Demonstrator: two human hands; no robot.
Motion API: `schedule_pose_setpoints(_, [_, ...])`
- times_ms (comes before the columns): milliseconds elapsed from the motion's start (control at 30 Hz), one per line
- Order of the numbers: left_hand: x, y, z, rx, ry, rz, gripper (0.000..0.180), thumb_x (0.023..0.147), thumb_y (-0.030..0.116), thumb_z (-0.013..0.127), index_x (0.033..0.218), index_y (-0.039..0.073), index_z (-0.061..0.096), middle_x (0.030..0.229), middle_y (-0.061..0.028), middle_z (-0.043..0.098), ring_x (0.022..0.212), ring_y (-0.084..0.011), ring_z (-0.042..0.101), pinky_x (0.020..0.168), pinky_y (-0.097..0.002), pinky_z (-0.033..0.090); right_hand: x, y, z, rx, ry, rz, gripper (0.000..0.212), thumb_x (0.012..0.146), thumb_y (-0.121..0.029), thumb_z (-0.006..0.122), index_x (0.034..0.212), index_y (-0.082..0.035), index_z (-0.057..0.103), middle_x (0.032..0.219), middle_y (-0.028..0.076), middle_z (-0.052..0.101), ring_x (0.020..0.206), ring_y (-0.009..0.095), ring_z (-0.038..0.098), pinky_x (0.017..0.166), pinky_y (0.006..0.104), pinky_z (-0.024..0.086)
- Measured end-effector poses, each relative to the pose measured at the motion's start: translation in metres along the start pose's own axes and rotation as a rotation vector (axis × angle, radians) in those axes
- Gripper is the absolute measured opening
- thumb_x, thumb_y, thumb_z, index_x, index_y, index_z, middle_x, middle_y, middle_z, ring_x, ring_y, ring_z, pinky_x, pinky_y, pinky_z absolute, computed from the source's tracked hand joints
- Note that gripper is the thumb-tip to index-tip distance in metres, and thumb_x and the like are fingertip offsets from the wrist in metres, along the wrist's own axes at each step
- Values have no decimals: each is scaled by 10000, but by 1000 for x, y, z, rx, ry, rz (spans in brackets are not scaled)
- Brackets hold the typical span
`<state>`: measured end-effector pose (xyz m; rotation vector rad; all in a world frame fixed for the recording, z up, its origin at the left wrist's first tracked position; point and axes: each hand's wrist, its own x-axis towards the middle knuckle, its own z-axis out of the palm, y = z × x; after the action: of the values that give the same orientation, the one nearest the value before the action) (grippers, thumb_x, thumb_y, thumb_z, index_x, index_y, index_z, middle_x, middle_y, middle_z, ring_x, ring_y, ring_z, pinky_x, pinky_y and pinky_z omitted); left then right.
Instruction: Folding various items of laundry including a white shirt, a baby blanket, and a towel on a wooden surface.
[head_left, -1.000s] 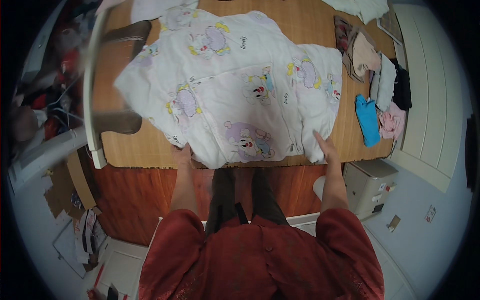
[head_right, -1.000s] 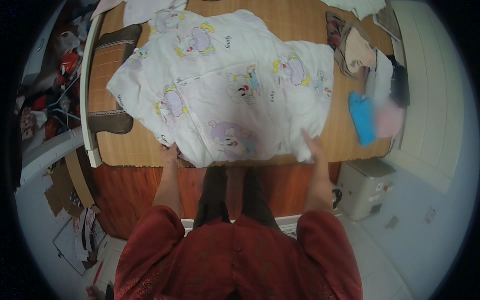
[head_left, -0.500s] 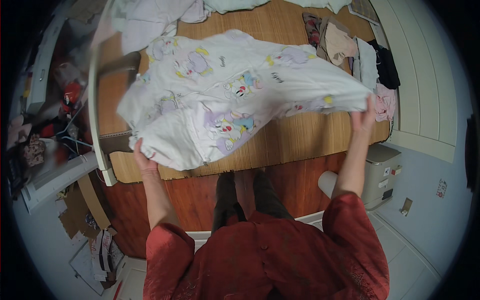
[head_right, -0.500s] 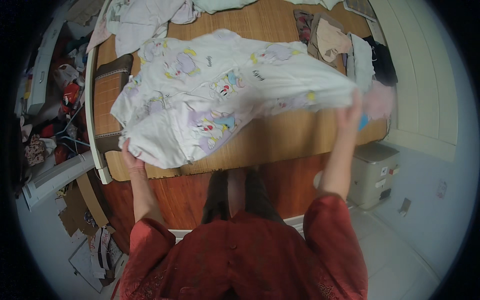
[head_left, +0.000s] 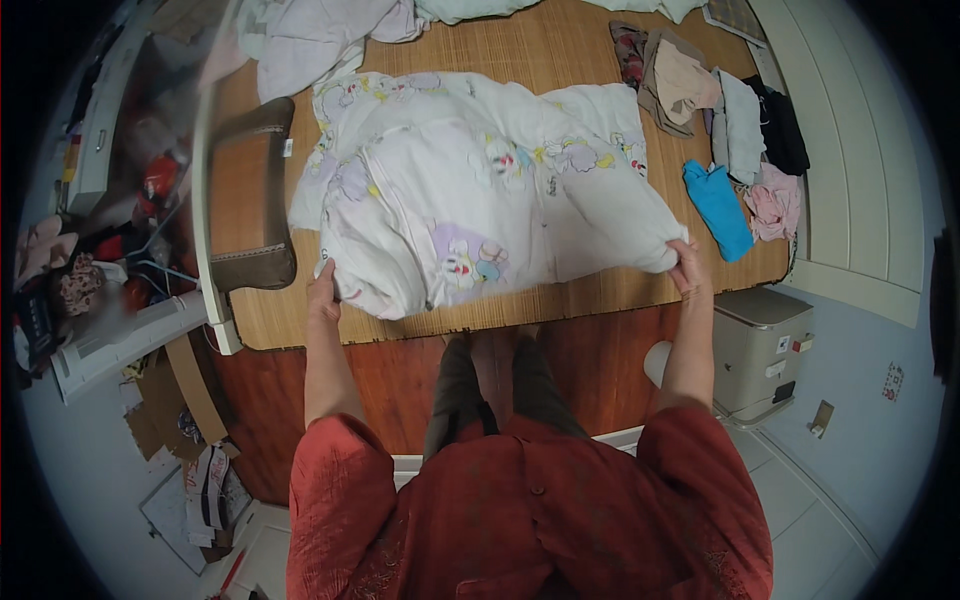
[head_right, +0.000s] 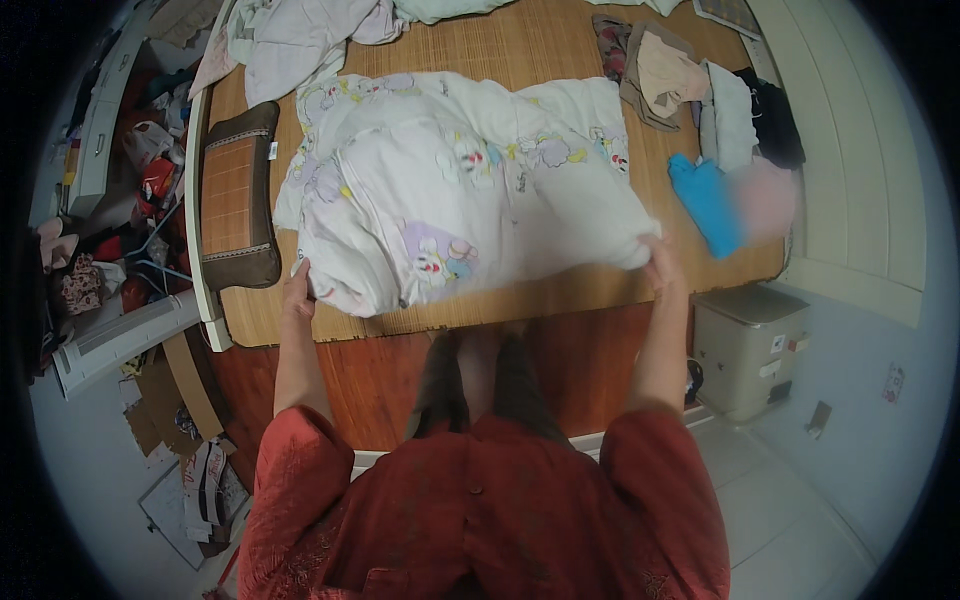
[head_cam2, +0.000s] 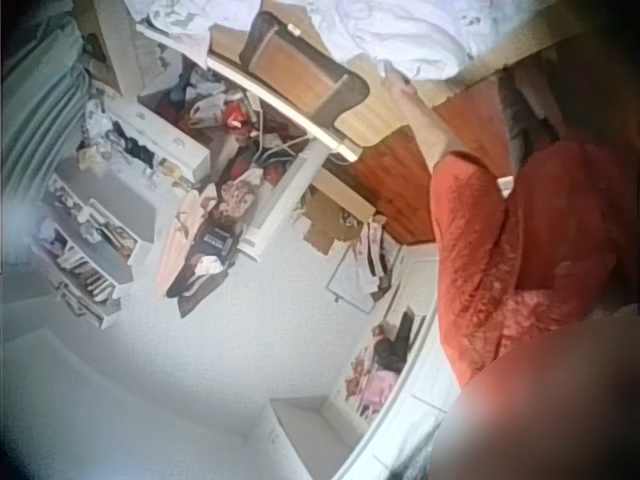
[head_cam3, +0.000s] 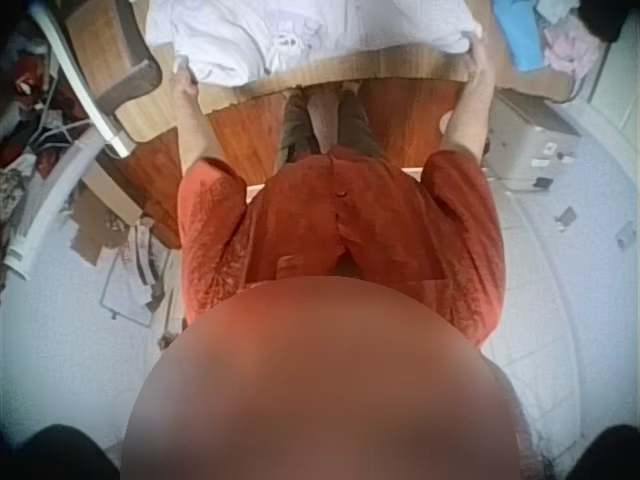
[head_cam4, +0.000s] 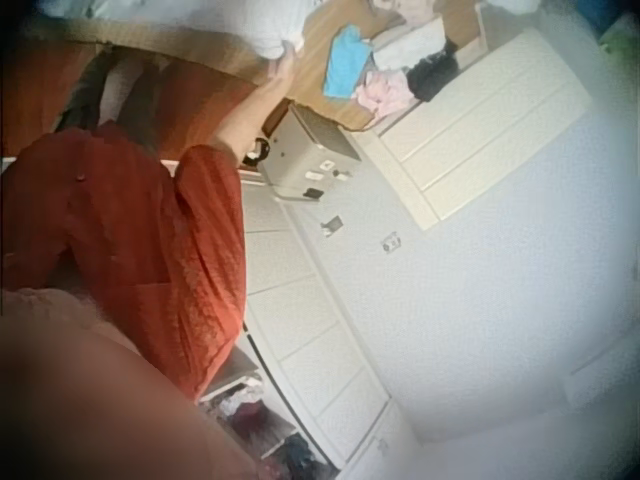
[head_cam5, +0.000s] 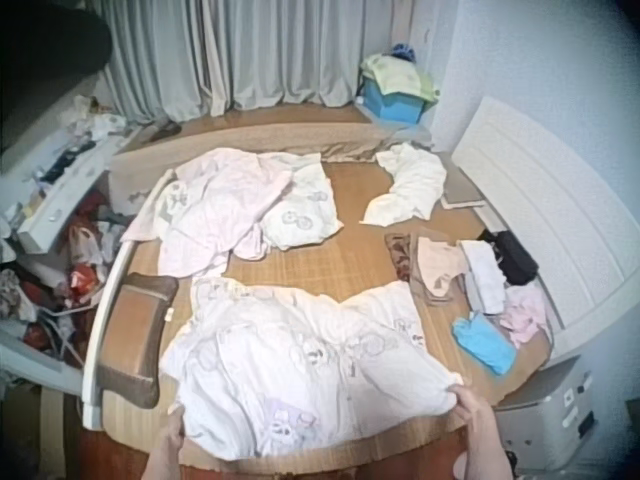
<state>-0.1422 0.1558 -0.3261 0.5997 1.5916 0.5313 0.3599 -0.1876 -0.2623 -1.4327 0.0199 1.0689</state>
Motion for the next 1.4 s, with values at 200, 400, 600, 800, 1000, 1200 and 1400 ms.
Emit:
schedule_pose_setpoints(200, [-23, -15, 0, 162, -181, 247, 92, 766, 143, 630, 730, 89, 565, 856, -16, 610, 811, -116, 542, 728, -246, 413, -18, 26, 18, -206, -116, 387, 506, 761, -198, 594, 1200, -6, 432, 1114, 130, 526, 1023, 229, 506, 852, 371, 425])
schedule_pose_setpoints(400, [-36, 1, 39, 263, -465, 497, 295, 780, 56, 598, 541, 92, 428, 696, -1, 567, 677, -69, 519, 643, -214, 409, 18, 121, -14, -965, -95, 334, 675, 770, -395, 551, 1244, 45, 355, 1170, 195, 483, 1075, 311, 457, 906, 381, 357])
schedule_pose_setpoints(600, [-5, -64, -4, 725, -227, 92, 349, 741, 251, 661, 939, 2, 517, 788, -101, 595, 743, -155, 559, 722, -281, 444, 33, 116, -26, -850, 203, -161, 327, 776, -141, 504, 1056, 27, 527, 943, 121, 580, 880, 220, 540, 750, 358, 431])
schedule_pose_setpoints(800, [-10, -102, -18, 1208, -58, 286, 735, 716, 542, 568, 1159, -30, 443, 1111, -249, 494, 1023, -358, 476, 909, -369, 362, -7, 53, -25, 81, 487, -88, 411, 755, -90, 441, 1151, 22, 449, 1085, 133, 531, 992, 264, 517, 857, 395, 421])
schedule_pose_setpoints(1000, [-9, -95, 19, 1124, -69, 453, 773, 687, 588, 575, 1014, -109, 510, 1059, -287, 499, 1051, -355, 447, 909, -374, 356, -1, 77, 1, 69, 141, 292, 534, 803, -256, 565, 1229, 12, 385, 1196, 106, 484, 1071, 251, 481, 910, 371, 389])
schedule_pose_setpoints(1200, [21, -89, 42, 1214, -29, 303, 893, 667, 609, 576, 1097, -161, 434, 1163, -313, 423, 1119, -372, 399, 953, -350, 324, 13, 95, 21, -600, 0, 309, 413, 806, -206, 596, 1141, 9, 486, 1030, 104, 567, 919, 199, 540, 773, 320, 434])
schedule_pose_setpoints(1400, [39, -64, 56, 1261, 8, 844, 591, 769, 430, 536, 1135, -27, 448, 1170, -299, 416, 1081, -406, 416, 927, -403, 350, 17, 96, 29, -434, 101, 171, 333, 819, -186, 575, 1077, 18, 521, 964, 93, 583, 856, 189, 549, 735, 311, 445])
